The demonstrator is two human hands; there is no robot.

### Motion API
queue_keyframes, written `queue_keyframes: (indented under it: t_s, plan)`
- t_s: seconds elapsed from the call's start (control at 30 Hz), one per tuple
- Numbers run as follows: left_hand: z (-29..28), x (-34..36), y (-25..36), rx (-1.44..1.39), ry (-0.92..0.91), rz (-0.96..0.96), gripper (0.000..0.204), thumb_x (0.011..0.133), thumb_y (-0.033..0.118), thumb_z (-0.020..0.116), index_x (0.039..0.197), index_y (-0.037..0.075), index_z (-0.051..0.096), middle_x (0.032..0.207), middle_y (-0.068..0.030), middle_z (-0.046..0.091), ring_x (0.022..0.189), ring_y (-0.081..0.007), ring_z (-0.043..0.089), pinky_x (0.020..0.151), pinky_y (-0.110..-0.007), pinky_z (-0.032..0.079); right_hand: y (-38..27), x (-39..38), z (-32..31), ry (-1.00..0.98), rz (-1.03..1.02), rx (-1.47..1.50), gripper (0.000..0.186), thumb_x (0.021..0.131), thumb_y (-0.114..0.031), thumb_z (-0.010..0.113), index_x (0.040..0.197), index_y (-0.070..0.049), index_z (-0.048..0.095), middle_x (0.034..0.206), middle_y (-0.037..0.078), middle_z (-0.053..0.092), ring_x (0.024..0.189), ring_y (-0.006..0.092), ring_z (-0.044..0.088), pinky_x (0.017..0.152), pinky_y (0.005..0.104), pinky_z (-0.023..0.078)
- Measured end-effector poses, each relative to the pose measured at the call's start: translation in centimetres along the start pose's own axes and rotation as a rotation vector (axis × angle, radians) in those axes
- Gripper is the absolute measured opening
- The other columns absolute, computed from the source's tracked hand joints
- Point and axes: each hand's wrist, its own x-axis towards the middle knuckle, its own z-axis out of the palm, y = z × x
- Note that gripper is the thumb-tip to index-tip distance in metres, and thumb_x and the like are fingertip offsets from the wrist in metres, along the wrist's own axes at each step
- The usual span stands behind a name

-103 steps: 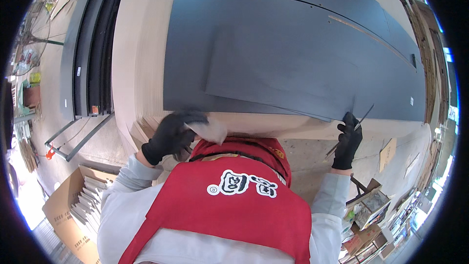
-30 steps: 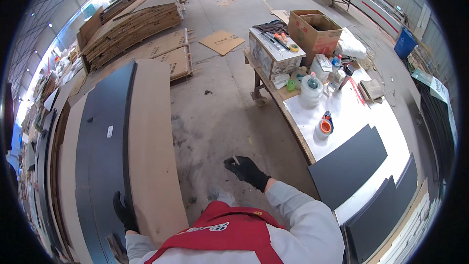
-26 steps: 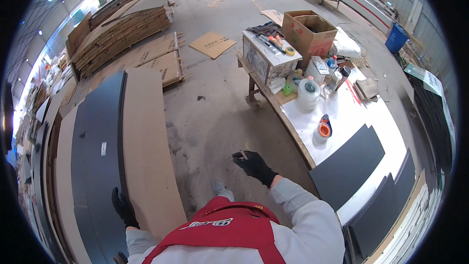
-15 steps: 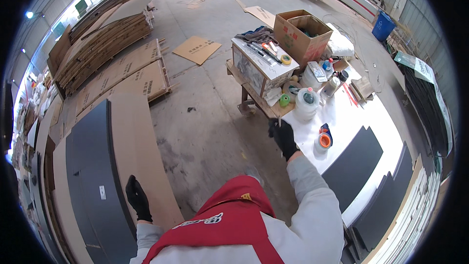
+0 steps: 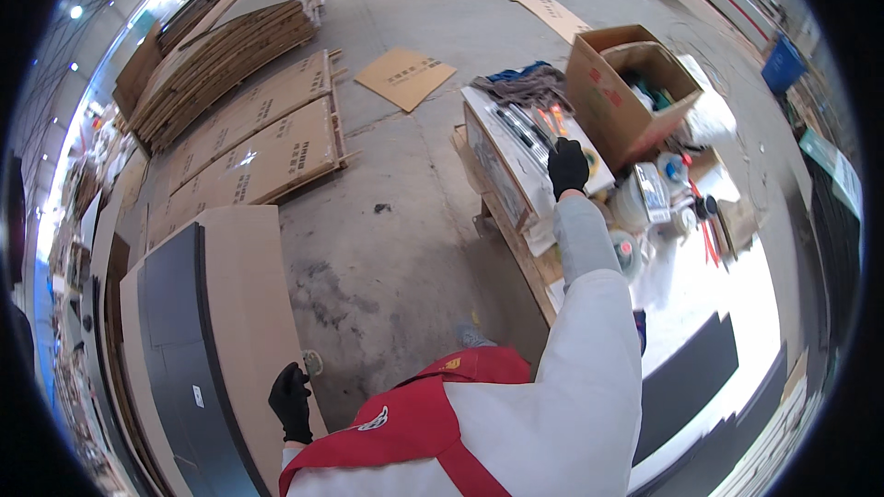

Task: The person uses a utility knife and a ruler to cut dark gray panels on a workbench. They repeatedly measure, score, and wipe the panels, then stack the cut pieces.

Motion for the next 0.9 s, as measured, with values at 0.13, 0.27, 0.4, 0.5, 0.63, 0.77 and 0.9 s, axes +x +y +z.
queue_keyframes:
  t_s: [0.13, 0.27, 0.4, 0.5, 0.63, 0.77, 0.9]
  plan:
    - [2.0, -1.6, 1.2, 0.177, 0.007, -0.025, 0.024, 0.09, 0.019, 0.064, 0.108, 0.002, 0.069, 0.082, -0.0071, 0.07, 0.06, -0.0123, 0.062, 0.058, -0.028, 0.05, -1.6, 5.7, 6.1, -0.055, -0.123, 0.003, 0.021, 0.082, -0.029, 0.062, 0.094, -0.013, 0.06, 0.1, 0.013, 0.061, 0.086, 0.0341, 0.064, 0.071, 0.0479, 0.052]
    - [1.7, -4.3, 1.6, 0.336, 0.123, 0.055, 0.024, 0.091, 0.021, 0.062, 0.106, 0.005, 0.069, 0.08, -0.0076, 0.07, 0.064, -0.0152, 0.065, 0.062, -0.031, 0.051, -0.7, 9.7, 13.2, -0.332, -0.021, 0.001, 0.059, 0.073, -0.034, 0.07, 0.126, -0.01, 0.056, 0.129, 0.015, 0.057, 0.119, 0.0314, 0.054, 0.097, 0.0414, 0.046]
    - [1.3, -5.4, 2.3, 0.402, 0.234, 0.046, 0.025, 0.091, 0.026, 0.06, 0.106, 0.008, 0.069, 0.08, -0.0094, 0.069, 0.067, -0.0206, 0.066, 0.064, -0.034, 0.052, 1.2, 12.7, 16.3, -0.635, -0.123, -0.368, 0.057, 0.084, -0.038, 0.053, 0.134, -0.011, 0.05, 0.142, 0.011, 0.046, 0.132, 0.027, 0.042, 0.108, 0.0392, 0.031]
    - [2.1, -5.7, 3.2, 0.458, 0.242, 0.058, 0.026, 0.092, 0.03, 0.059, 0.106, 0.01, 0.069, 0.081, -0.0112, 0.069, 0.071, -0.0265, 0.066, 0.066, -0.038, 0.051, 2.7, 13.8, 13.2, -0.862, -0.348, -0.811, 0.056, 0.1, -0.043, 0.025, 0.144, -0.013, 0.041, 0.154, 0.006, 0.033, 0.142, 0.0222, 0.029, 0.117, 0.0421, 0.016]
    - [2.2, -8.1, 2.0, 0.493, 0.266, 0.017, 0.027, 0.092, 0.032, 0.058, 0.105, 0.012, 0.069, 0.083, -0.0121, 0.069, 0.075, -0.0315, 0.066, 0.066, -0.041, 0.051, 1.9, 13.0, 12.2, -0.549, -0.506, -0.594, 0.05, 0.099, -0.032, 0.036, 0.136, -0.002, 0.047, 0.139, 0.012, 0.051, 0.131, 0.0258, 0.045, 0.11, 0.0372, 0.031]
    - [3.3, -8.3, 2.3, 0.493, 0.316, 0.098, 0.027, 0.092, 0.032, 0.057, 0.105, 0.012, 0.07, 0.087, -0.013, 0.069, 0.078, -0.0327, 0.065, 0.068, -0.042, 0.051, 2.1, 13.8, 12.4, -0.362, -0.569, -0.416, 0.041, 0.082, -0.025, 0.053, 0.113, 0.0, 0.061, 0.104, 0.02, 0.067, 0.096, 0.0374, 0.064, 0.08, 0.0452, 0.051]
    - [3.0, -9.8, 1.9, 0.586, 0.311, 0.054, 0.027, 0.092, 0.032, 0.057, 0.106, 0.012, 0.07, 0.093, -0.0132, 0.069, 0.081, -0.032, 0.066, 0.071, -0.041, 0.052, -2.0, 10.1, 10.7, -0.309, -0.574, -0.209, 0.039, 0.082, -0.025, 0.053, 0.112, -0.001, 0.061, 0.102, 0.019, 0.067, 0.094, 0.0357, 0.064, 0.078, 0.044, 0.051]
